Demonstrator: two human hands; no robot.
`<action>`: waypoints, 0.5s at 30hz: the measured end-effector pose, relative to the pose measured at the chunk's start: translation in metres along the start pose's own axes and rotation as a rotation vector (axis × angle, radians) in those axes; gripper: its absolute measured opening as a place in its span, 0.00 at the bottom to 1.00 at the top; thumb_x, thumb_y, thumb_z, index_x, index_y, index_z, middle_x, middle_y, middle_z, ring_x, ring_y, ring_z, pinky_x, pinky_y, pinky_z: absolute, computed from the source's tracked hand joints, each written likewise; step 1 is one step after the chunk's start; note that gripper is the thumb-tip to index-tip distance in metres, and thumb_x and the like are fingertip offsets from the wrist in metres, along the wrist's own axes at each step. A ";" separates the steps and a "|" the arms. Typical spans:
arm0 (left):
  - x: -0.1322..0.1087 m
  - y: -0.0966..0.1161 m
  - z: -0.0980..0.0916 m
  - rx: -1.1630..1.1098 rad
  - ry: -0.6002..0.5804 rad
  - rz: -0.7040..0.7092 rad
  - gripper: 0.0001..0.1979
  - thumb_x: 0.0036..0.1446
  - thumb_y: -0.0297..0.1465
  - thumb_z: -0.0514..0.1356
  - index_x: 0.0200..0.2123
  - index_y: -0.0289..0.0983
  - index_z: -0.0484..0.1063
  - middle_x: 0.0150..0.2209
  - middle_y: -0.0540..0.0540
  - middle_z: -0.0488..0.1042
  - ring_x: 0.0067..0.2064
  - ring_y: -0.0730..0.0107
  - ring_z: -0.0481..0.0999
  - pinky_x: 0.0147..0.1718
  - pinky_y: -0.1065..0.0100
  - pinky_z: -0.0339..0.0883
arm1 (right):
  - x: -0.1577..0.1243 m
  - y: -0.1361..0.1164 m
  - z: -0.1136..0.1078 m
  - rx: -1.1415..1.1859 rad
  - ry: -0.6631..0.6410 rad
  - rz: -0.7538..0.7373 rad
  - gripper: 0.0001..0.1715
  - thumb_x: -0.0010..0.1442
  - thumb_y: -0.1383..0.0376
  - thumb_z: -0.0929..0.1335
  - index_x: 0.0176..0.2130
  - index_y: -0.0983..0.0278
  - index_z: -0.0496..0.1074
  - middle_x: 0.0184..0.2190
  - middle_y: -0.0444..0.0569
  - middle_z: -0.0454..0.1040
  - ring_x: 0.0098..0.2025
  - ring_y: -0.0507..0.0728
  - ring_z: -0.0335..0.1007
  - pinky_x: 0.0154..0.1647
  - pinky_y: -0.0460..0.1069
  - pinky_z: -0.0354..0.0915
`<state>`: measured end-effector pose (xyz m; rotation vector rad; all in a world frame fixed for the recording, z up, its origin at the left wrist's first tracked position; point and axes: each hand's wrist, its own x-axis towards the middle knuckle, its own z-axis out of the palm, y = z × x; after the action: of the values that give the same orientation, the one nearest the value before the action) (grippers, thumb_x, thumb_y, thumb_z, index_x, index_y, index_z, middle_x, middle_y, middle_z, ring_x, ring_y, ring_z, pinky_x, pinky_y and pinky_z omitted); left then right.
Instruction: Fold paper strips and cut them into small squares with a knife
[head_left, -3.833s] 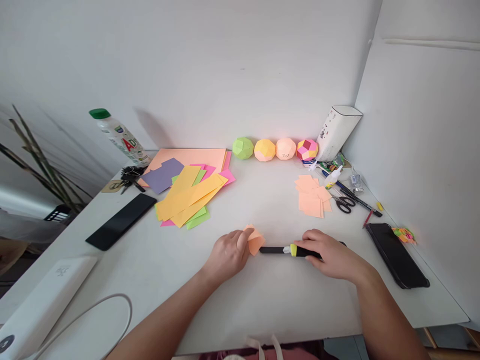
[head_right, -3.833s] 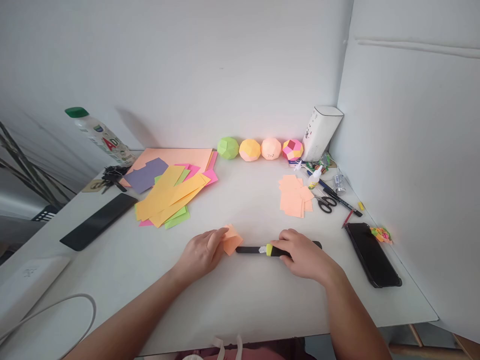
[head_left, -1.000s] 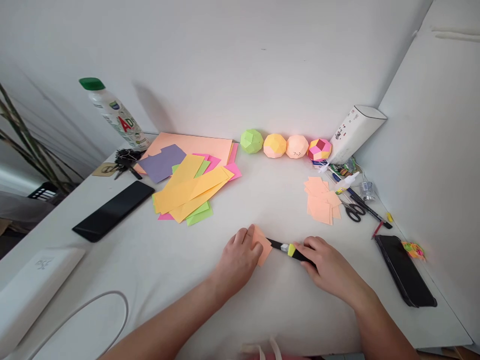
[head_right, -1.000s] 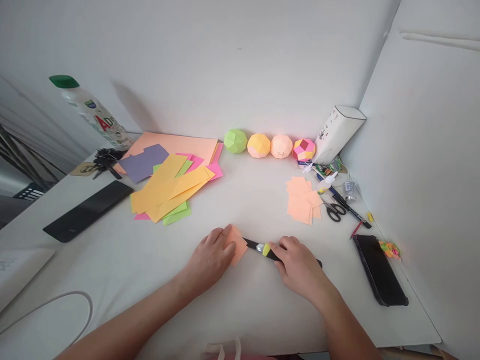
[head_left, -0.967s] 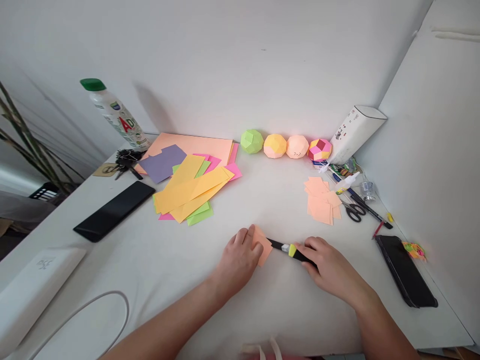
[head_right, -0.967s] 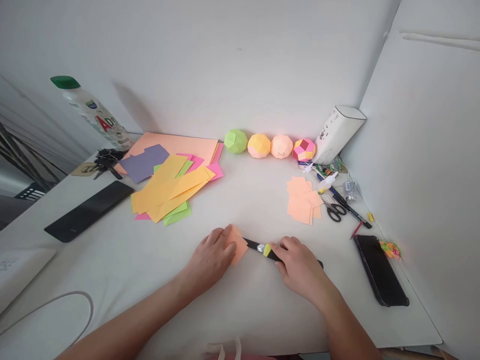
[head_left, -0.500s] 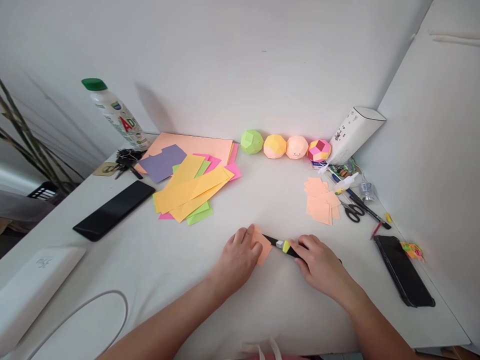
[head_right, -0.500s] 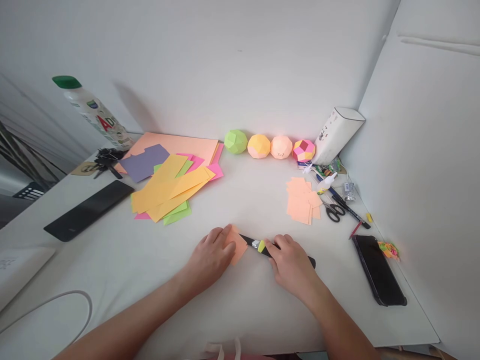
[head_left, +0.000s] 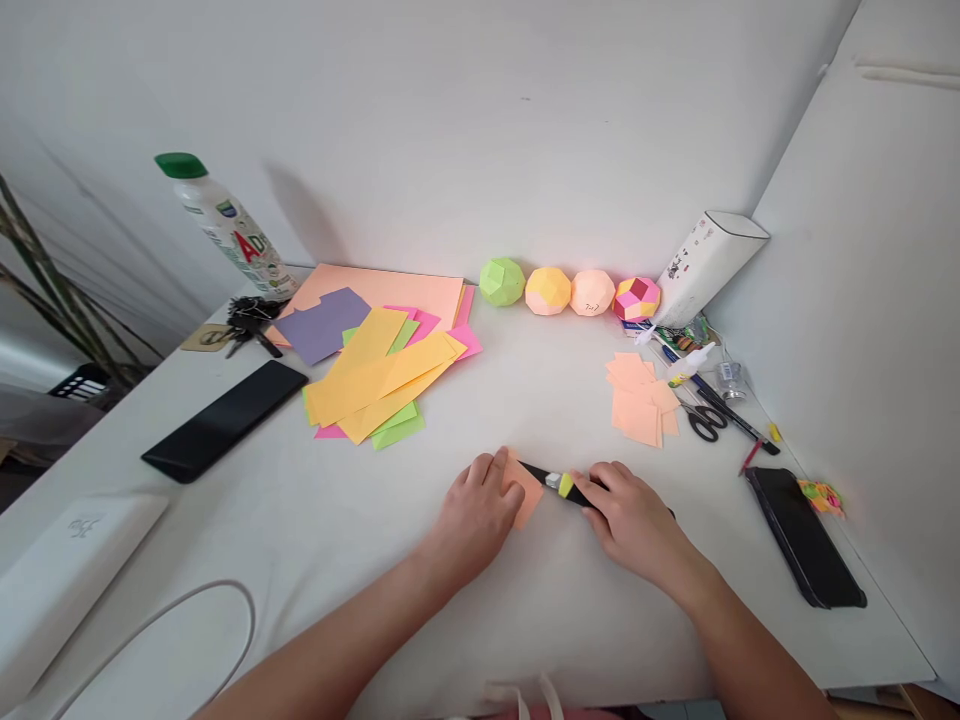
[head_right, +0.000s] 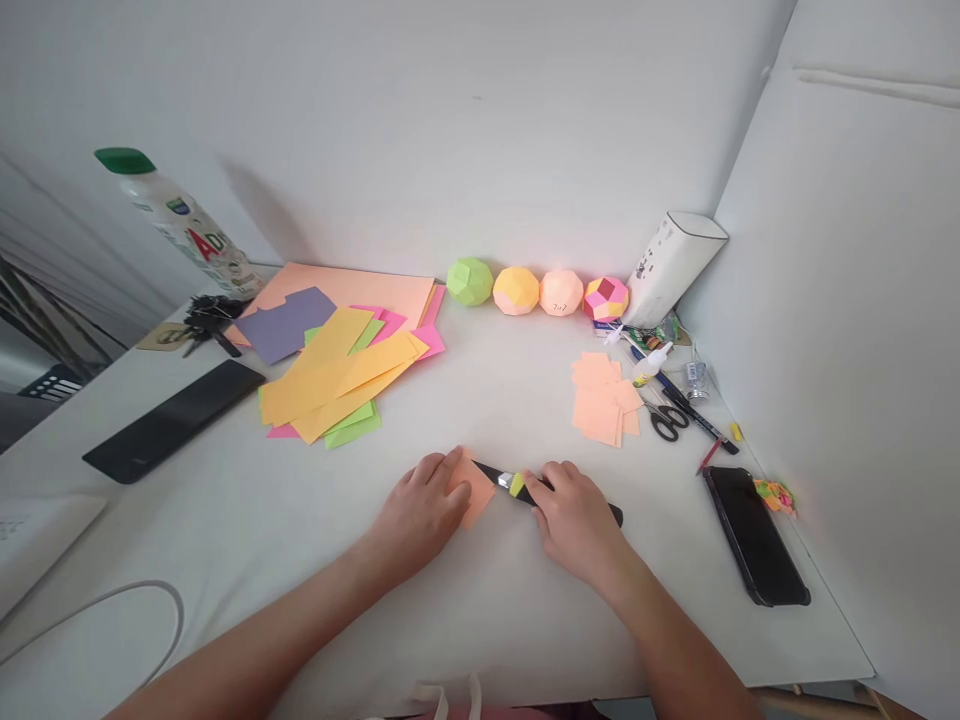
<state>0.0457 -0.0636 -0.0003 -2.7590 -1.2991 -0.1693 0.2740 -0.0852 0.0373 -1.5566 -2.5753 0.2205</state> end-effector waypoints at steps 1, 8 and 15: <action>0.000 0.000 0.000 0.000 0.003 -0.001 0.12 0.42 0.16 0.59 0.28 0.37 0.64 0.56 0.32 0.64 0.43 0.56 0.67 0.34 0.63 0.65 | 0.000 0.000 0.000 0.000 0.001 0.002 0.24 0.57 0.75 0.63 0.53 0.67 0.68 0.38 0.55 0.69 0.40 0.61 0.66 0.36 0.55 0.71; 0.000 -0.001 0.001 -0.041 0.069 0.001 0.10 0.45 0.16 0.57 0.26 0.36 0.63 0.55 0.32 0.64 0.41 0.57 0.67 0.33 0.63 0.65 | 0.004 -0.001 0.002 -0.024 0.004 0.010 0.23 0.58 0.74 0.62 0.53 0.69 0.68 0.38 0.55 0.69 0.39 0.60 0.65 0.35 0.55 0.69; 0.000 -0.001 0.000 -0.077 0.103 0.021 0.10 0.49 0.16 0.53 0.26 0.36 0.64 0.47 0.36 0.67 0.39 0.59 0.66 0.29 0.65 0.63 | 0.008 -0.005 0.004 -0.039 0.006 0.013 0.23 0.59 0.74 0.61 0.54 0.67 0.68 0.37 0.55 0.69 0.38 0.60 0.64 0.35 0.55 0.69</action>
<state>0.0449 -0.0630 -0.0003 -2.7841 -1.2641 -0.3628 0.2656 -0.0807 0.0345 -1.5853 -2.5811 0.1674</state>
